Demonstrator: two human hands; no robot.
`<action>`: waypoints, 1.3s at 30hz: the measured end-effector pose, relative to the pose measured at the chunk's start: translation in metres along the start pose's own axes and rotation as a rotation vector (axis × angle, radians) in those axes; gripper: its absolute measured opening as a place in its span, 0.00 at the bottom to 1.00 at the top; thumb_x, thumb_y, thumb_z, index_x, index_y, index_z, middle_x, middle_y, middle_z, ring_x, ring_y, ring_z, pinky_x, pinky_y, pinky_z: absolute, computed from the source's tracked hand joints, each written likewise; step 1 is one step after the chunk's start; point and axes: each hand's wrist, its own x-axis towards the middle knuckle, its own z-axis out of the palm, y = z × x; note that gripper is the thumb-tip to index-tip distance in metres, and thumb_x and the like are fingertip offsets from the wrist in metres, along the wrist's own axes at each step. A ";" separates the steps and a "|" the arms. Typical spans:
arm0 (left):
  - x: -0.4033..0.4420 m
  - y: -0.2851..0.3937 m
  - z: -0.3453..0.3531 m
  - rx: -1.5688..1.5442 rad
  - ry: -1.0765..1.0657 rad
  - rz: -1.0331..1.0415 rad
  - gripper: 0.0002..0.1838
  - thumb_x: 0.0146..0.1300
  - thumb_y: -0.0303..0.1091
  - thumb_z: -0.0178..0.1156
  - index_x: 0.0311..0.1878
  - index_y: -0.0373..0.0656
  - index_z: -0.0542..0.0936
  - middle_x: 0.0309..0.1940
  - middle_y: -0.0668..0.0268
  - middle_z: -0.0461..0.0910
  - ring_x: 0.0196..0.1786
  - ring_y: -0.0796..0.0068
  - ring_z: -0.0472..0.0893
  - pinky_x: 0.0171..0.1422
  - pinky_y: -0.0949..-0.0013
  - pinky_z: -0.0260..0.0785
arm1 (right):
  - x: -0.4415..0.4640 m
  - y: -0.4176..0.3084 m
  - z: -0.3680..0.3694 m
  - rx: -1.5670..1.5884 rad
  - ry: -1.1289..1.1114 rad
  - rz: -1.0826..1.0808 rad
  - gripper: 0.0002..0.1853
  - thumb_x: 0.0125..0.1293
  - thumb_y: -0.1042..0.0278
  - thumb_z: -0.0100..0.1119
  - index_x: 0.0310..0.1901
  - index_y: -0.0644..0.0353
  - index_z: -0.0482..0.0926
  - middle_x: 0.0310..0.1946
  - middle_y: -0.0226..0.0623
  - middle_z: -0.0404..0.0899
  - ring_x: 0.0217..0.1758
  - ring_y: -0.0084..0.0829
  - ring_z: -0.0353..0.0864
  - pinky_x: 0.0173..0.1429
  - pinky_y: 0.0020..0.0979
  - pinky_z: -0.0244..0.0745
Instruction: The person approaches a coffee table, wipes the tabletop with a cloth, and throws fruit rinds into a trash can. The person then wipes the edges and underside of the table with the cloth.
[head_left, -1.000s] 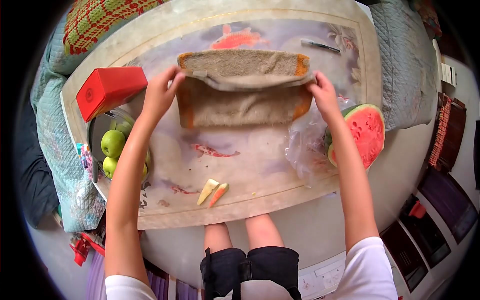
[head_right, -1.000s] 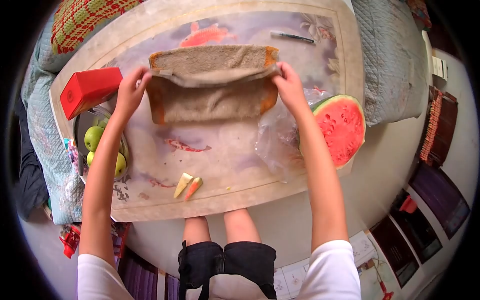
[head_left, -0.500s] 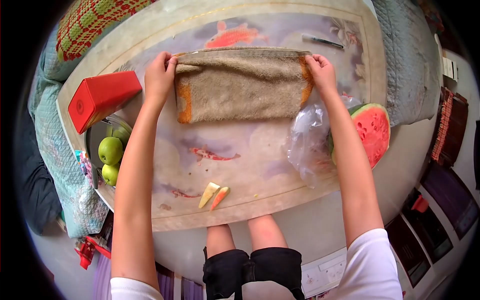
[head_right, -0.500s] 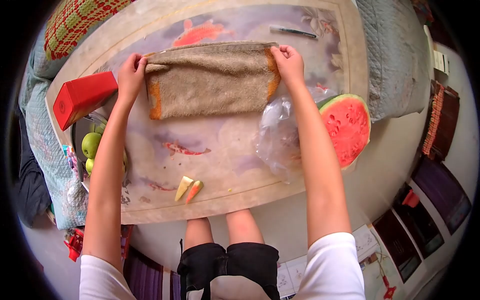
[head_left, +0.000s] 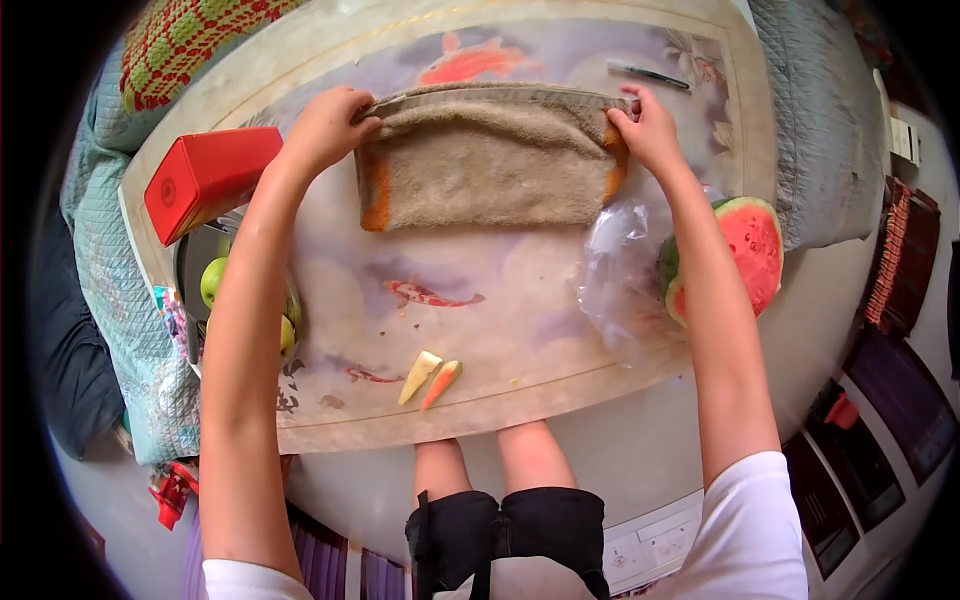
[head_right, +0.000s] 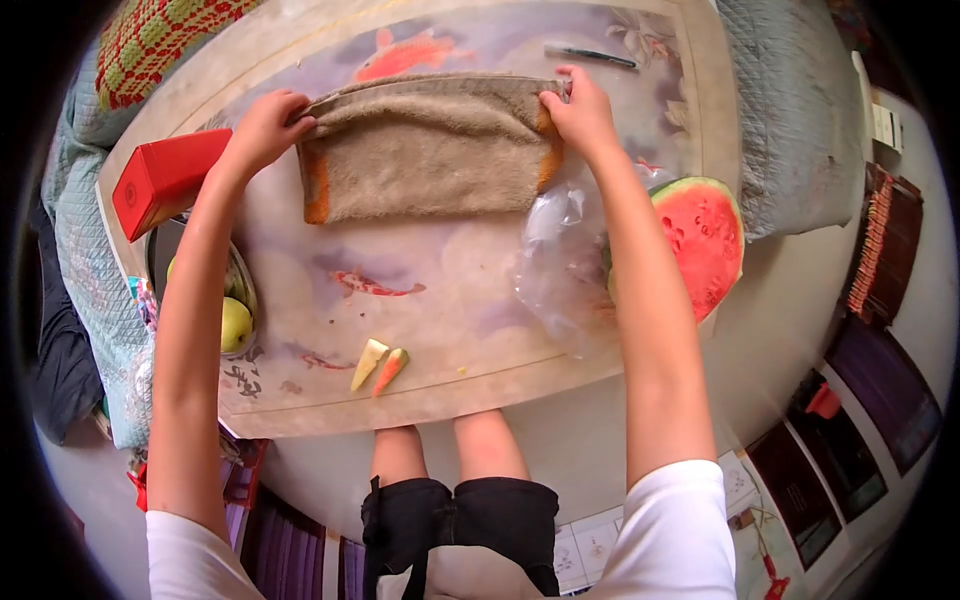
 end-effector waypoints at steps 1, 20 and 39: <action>-0.005 0.013 -0.013 -0.009 -0.026 -0.042 0.12 0.57 0.36 0.62 0.41 0.41 0.76 0.36 0.56 0.78 0.41 0.55 0.77 0.43 0.61 0.69 | 0.000 0.003 -0.008 -0.050 -0.058 -0.054 0.15 0.56 0.64 0.64 0.43 0.60 0.78 0.32 0.39 0.79 0.33 0.35 0.77 0.41 0.32 0.73; -0.103 0.048 -0.053 0.523 0.265 0.610 0.14 0.50 0.31 0.58 0.42 0.49 0.80 0.35 0.70 0.79 0.46 0.71 0.77 0.63 0.57 0.64 | -0.097 -0.027 -0.095 -0.039 -0.196 -0.446 0.14 0.46 0.79 0.64 0.36 0.58 0.75 0.32 0.38 0.76 0.41 0.39 0.76 0.46 0.34 0.71; -0.129 0.085 -0.061 -0.171 0.631 0.157 0.14 0.50 0.10 0.50 0.38 0.34 0.77 0.41 0.58 0.75 0.46 0.63 0.76 0.50 0.69 0.70 | -0.152 -0.096 -0.106 0.127 0.097 -0.253 0.23 0.42 0.90 0.48 0.41 0.61 0.79 0.32 0.38 0.82 0.32 0.29 0.81 0.37 0.24 0.73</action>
